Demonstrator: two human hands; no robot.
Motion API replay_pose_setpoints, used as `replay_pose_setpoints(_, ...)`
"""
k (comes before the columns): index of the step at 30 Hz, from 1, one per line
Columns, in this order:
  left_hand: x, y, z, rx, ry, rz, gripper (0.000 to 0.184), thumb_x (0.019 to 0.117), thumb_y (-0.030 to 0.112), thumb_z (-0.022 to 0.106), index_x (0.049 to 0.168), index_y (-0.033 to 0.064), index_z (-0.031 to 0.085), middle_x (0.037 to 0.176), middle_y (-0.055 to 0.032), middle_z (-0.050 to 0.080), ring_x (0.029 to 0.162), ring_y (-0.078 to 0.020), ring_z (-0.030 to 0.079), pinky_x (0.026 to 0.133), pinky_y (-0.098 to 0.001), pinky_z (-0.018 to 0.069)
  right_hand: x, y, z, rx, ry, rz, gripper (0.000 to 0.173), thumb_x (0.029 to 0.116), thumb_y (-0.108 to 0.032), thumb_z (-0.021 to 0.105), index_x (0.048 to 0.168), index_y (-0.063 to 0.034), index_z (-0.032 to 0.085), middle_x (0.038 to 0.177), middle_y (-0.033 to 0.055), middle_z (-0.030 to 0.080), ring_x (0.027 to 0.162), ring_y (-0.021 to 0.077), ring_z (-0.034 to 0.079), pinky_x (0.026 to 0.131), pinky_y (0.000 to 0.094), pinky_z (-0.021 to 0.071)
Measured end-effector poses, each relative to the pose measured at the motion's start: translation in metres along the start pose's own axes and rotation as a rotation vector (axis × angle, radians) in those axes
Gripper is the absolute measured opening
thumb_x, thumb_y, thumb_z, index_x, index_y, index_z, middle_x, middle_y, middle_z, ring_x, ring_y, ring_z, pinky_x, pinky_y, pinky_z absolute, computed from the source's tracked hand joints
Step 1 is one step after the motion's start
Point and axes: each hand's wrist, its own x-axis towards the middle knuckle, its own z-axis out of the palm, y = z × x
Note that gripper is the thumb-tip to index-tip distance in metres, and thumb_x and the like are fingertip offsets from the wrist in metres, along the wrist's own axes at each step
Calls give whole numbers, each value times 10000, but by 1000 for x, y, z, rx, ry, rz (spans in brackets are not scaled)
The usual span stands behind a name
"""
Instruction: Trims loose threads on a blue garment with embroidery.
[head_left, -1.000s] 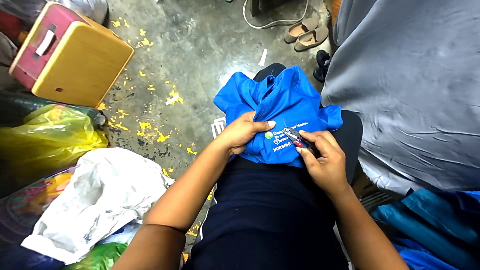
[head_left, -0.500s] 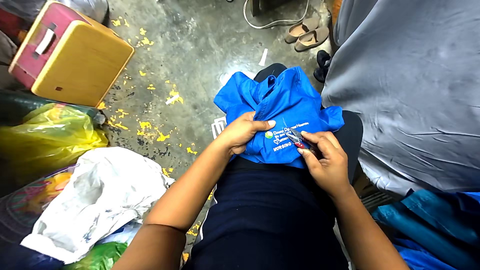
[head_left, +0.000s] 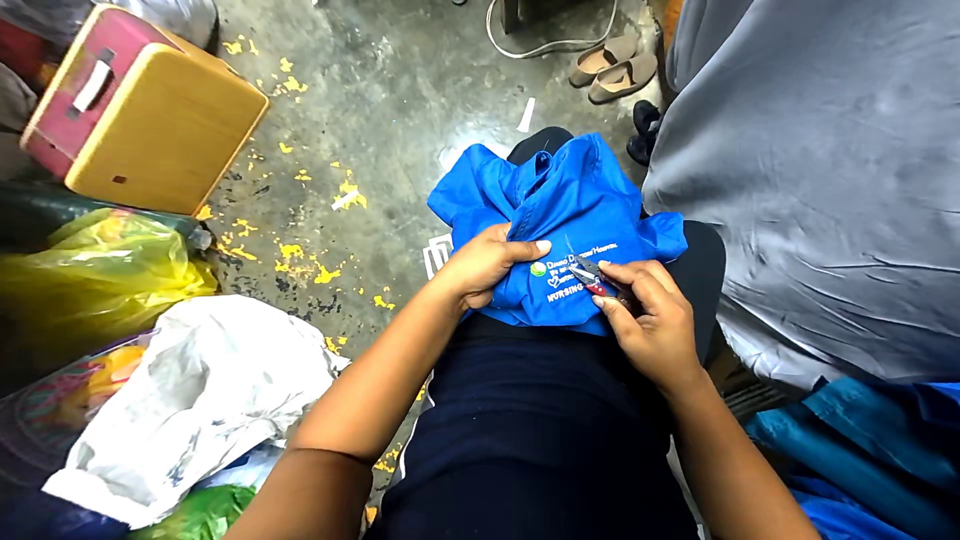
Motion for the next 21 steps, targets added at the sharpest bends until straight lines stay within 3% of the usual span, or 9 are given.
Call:
replay_pose_setpoints(5,2,-4,5,-43,26,49,159,1039,3,476,1103,67,606,888,-18,729,786,-82,713,732,-256,606,-1,-3,-2,14,36,61,319,896,-45,656,1191,67,704,1021,116,635,883,20,604,764,93,494)
replay_pose_setpoints(9,-1,-10,12,-37,79,101,150,1047,40,484,1119,63,613,870,-29,723,731,-75,704,664,-233,594,-1,-9,0,13,40,106,311,898,-62,670,1177,71,706,1006,116,637,874,19,605,754,94,489)
replay_pose_setpoints(12,-2,-9,18,-53,115,129,138,1044,23,497,1148,44,584,914,-39,716,805,-94,709,755,-273,605,-1,-11,3,8,58,130,305,903,-72,671,1173,68,702,1010,116,635,863,19,604,745,98,493)
replay_pose_setpoints(16,-6,-15,25,-17,146,179,149,1052,79,508,1179,75,587,902,-30,712,744,-80,698,675,-247,593,-1,-12,7,25,97,140,317,895,-52,667,1180,85,690,997,113,615,821,3,578,716,85,472)
replay_pose_setpoints(21,-6,-18,34,-54,196,242,170,1062,77,501,1225,64,547,936,-36,701,789,-88,700,719,-268,602,-1,-13,12,64,129,158,327,898,-36,663,1201,86,675,1029,114,616,834,-4,585,713,83,477)
